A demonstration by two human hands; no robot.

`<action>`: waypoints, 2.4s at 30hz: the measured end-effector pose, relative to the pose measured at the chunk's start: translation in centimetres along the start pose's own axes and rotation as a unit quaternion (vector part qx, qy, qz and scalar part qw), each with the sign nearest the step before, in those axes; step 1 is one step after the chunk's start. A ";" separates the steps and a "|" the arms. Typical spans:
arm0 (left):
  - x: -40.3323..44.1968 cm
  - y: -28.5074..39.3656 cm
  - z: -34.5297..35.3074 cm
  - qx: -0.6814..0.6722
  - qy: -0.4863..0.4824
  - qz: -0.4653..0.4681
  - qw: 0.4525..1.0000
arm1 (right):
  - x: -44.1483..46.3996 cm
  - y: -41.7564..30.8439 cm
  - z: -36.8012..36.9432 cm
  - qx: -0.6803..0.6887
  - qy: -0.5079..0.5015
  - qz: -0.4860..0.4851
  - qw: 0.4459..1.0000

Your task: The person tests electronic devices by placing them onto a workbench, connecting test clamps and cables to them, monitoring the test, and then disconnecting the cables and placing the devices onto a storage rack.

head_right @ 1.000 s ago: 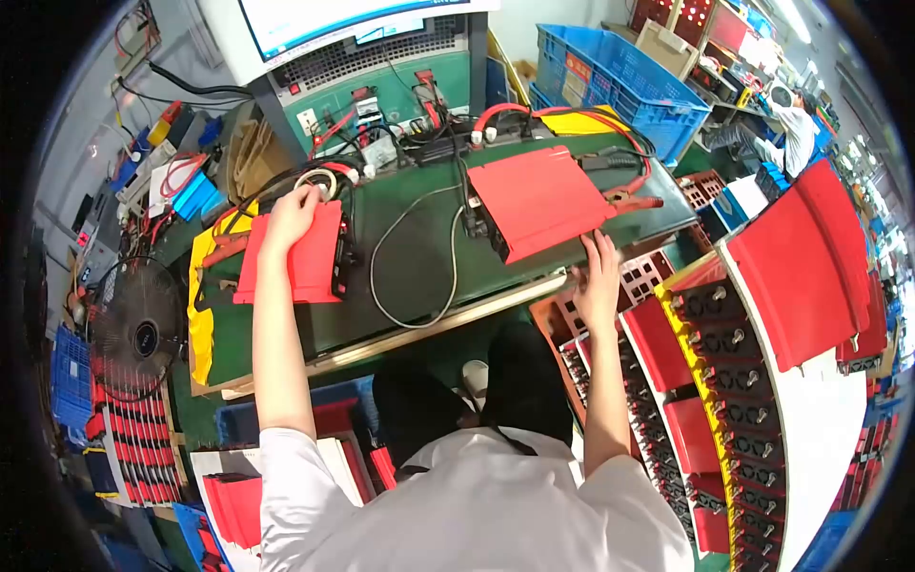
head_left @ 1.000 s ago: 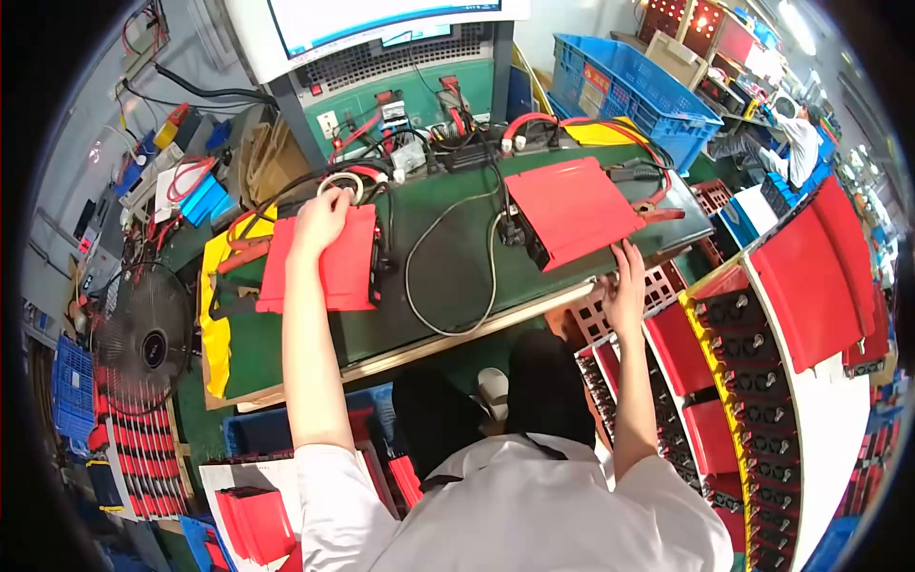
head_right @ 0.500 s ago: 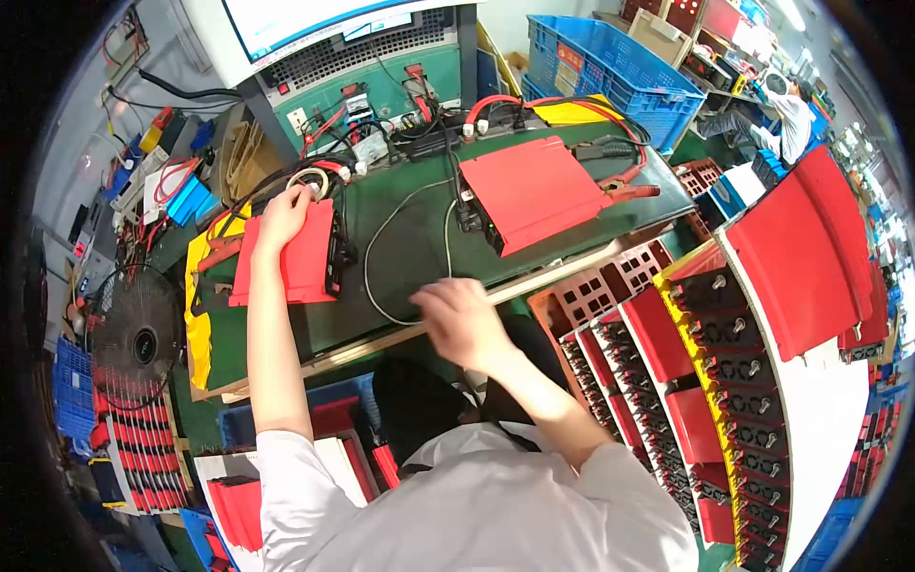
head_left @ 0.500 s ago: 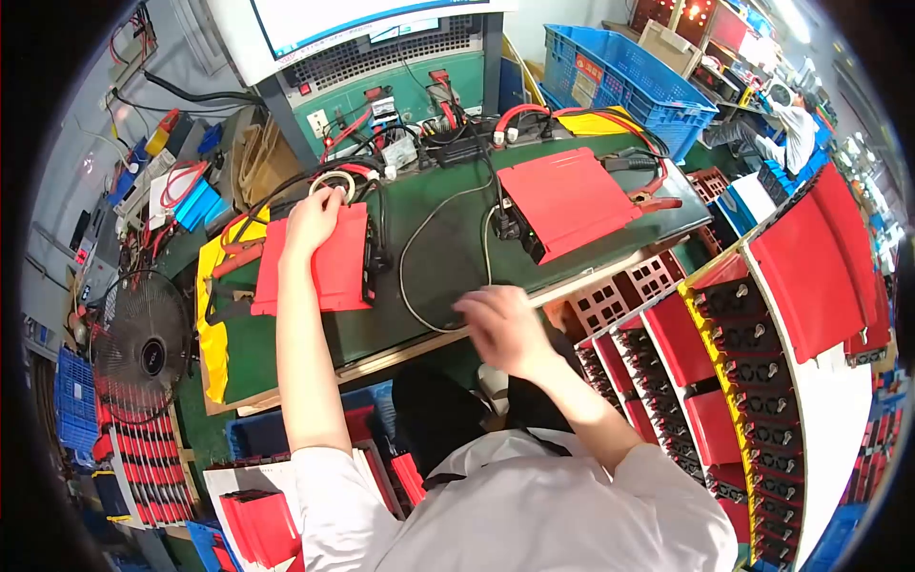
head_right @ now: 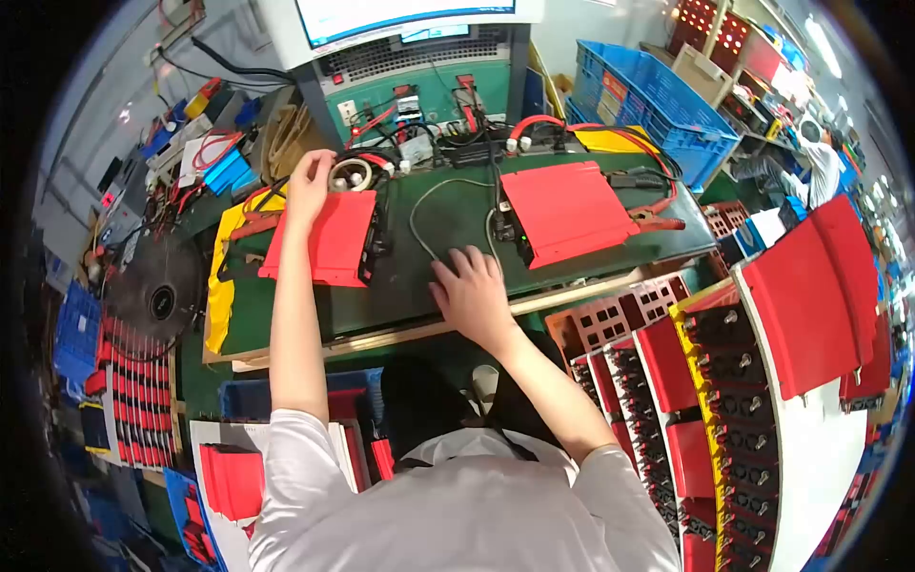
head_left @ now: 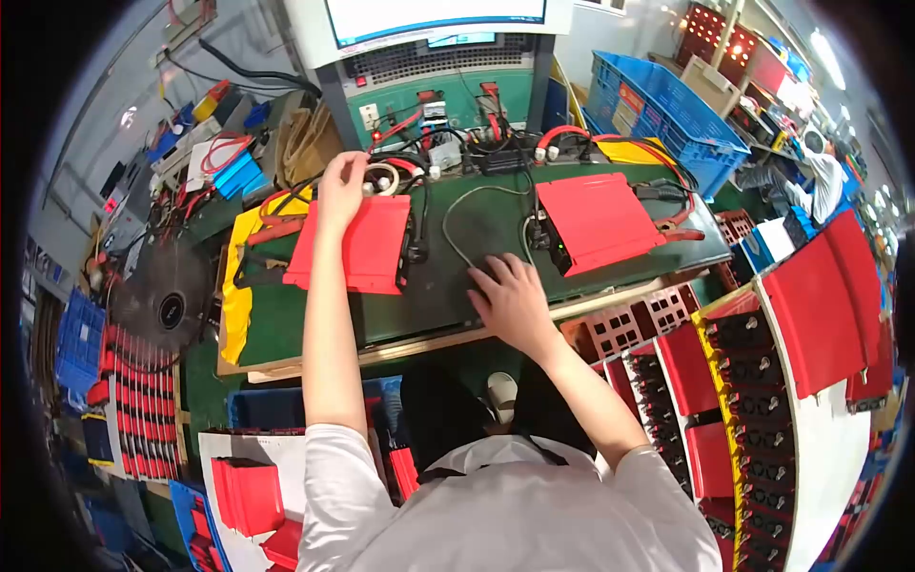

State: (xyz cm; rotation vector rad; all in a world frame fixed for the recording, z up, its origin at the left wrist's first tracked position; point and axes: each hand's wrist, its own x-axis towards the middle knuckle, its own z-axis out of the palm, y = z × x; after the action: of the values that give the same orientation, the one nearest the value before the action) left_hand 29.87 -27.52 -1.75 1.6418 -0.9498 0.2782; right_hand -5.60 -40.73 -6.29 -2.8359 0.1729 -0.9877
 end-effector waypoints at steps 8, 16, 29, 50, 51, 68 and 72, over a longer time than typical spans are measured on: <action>-11.7 12.8 -5.0 0.133 -0.131 0.005 0.982 | 4.3 -1.0 -0.2 0.159 -0.008 0.043 0.986; -16.5 10.2 -5.3 0.207 -0.019 0.039 0.977 | 10.9 -3.2 8.1 0.283 -0.041 0.172 0.943; -16.6 10.0 -3.4 0.226 0.048 0.054 0.972 | 8.8 3.4 1.7 0.170 0.083 0.152 0.970; -16.3 11.2 -13.4 0.407 -0.156 -0.028 0.899 | 2.4 -3.1 -1.8 0.278 -0.002 -0.007 0.961; -16.4 10.4 -14.7 0.429 -0.175 -0.037 0.885 | 2.4 -3.0 -1.6 0.275 -0.019 -0.022 0.961; -18.4 3.9 -18.6 0.484 -0.091 -0.009 0.870 | 1.8 -1.0 -0.7 0.137 -0.063 0.039 0.988; -18.1 4.7 -19.4 0.463 -0.117 -0.085 0.874 | 2.2 -0.3 -0.5 0.085 -0.055 0.082 0.991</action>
State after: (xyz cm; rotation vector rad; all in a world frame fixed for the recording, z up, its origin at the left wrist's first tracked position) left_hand 20.74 -2.27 -3.85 2.6780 -0.8872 0.4647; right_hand -4.17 -40.87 -4.50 -2.6628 0.2886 -0.7709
